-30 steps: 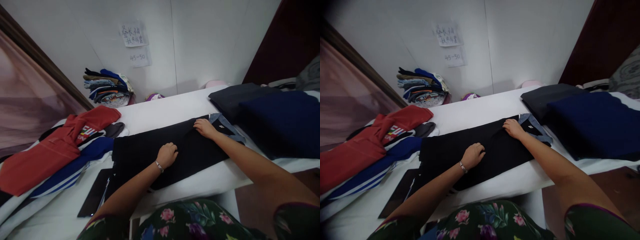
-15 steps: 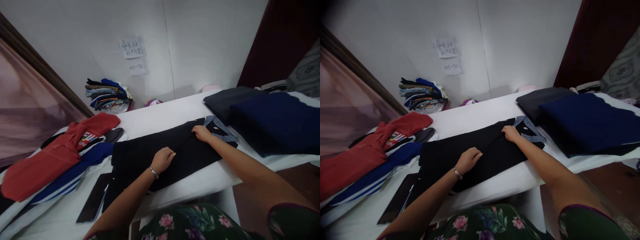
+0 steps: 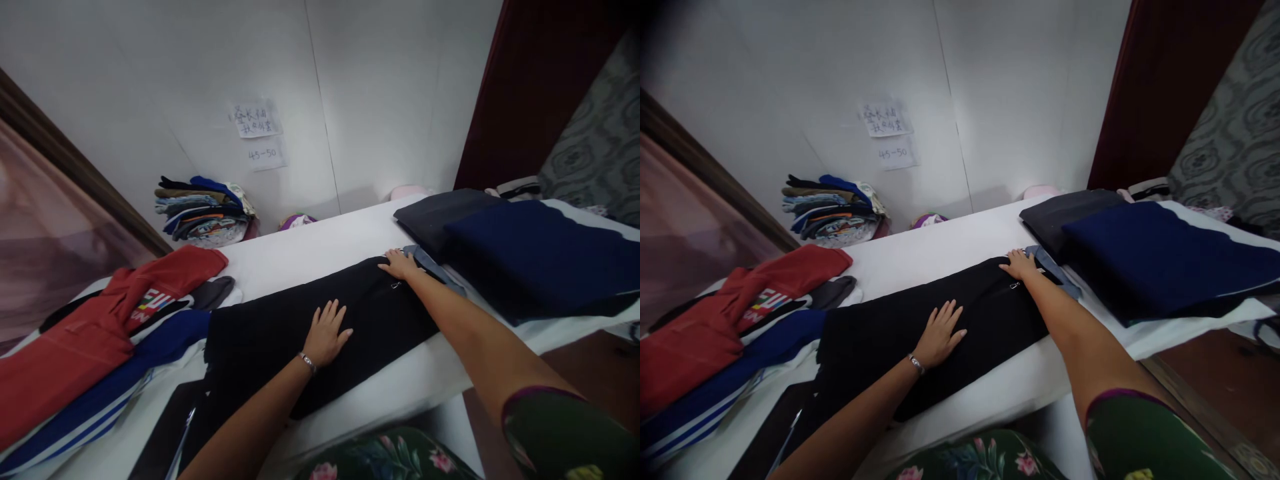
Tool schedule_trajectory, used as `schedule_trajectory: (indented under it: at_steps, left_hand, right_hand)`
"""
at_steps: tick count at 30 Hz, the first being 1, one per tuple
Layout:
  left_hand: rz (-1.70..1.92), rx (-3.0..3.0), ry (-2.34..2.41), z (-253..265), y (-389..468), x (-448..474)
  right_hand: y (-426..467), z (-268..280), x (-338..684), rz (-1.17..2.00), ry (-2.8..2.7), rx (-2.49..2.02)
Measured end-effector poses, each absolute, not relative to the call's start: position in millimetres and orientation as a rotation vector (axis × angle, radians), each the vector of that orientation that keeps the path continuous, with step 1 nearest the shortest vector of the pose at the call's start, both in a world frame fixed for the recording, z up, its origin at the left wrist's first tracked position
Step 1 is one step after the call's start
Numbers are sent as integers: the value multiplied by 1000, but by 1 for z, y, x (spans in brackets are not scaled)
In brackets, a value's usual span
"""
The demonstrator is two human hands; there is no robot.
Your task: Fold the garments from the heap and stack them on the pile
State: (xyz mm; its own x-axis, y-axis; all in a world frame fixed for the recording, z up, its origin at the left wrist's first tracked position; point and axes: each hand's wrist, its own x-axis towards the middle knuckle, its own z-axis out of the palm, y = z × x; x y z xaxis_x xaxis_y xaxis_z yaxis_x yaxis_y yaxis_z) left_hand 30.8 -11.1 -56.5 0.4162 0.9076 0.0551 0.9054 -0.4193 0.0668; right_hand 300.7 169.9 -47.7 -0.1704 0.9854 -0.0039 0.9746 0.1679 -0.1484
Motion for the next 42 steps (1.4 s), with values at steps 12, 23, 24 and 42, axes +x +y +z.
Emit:
schedule_trajectory:
  at_steps: [12, 23, 24, 42]
  left_hand:
    - [164, 2650, 1678, -59, -13, 33]
    - [238, 2564, 1651, -58, -22, 38]
    - [236, 2553, 1653, -58, -23, 38]
    - [292, 2318, 1718, -30, -83, -10]
  right_hand:
    - [159, -41, 282, 84, -2347, -1919]
    - [143, -83, 264, 147, -2571, -1760]
    - [146, -84, 266, 144, -2579, -1759]
    - [99, -99, 210, 108, -2725, -1393]
